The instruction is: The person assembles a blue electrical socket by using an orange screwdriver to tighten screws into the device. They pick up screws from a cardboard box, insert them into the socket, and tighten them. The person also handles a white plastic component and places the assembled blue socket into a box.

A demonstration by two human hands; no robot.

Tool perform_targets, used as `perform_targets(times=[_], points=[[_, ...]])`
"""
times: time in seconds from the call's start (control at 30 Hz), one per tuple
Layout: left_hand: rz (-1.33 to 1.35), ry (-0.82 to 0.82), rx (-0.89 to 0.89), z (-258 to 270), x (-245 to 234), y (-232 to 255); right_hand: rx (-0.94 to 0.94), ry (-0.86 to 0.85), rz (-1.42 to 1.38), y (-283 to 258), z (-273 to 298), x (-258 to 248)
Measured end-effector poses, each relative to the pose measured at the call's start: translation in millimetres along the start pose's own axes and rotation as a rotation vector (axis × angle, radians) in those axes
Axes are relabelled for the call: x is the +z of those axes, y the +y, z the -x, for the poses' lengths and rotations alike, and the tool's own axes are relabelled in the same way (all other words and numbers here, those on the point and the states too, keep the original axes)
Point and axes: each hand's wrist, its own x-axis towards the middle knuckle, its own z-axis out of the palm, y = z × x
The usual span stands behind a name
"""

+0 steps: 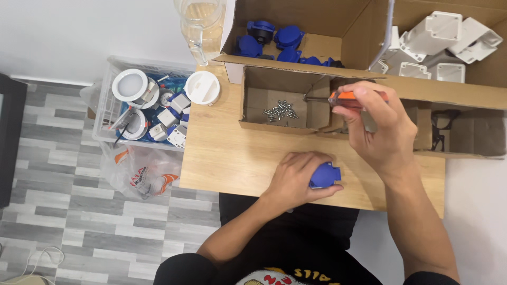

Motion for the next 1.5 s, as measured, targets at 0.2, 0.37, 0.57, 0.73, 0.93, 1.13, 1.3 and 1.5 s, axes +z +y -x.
perform_targets(times=[0.2, 0.37, 0.57, 0.73, 0.93, 1.13, 1.3, 1.5], points=[[0.014, -0.023, -0.023, 0, -7, 5, 0.041, 0.091, -0.277, -17, 3, -32], [0.143, 0.152, 0.097, 2, -15, 0, 0.036, 0.276, -0.327, -37, 5, -61], [0.005, 0.369, 0.225, -19, -57, -10, 0.200, 0.478, -0.364, -53, 46, -84], [-0.036, 0.356, 0.259, -33, -64, 1, 0.235, 0.526, -0.314, -60, 64, -95], [-0.049, 0.303, 0.292, -30, -47, -1, 0.199, 0.514, -0.346, -66, 71, -97], [0.010, 0.273, 0.268, -29, -47, -1, 0.216, 0.498, -0.391, -65, 73, -95], [0.028, 0.257, 0.251, -27, -50, -5, 0.213, 0.507, -0.347, -58, 77, -92], [0.003, 0.252, 0.227, -24, -48, -9, 0.163, 0.482, -0.299, -53, 81, -93]])
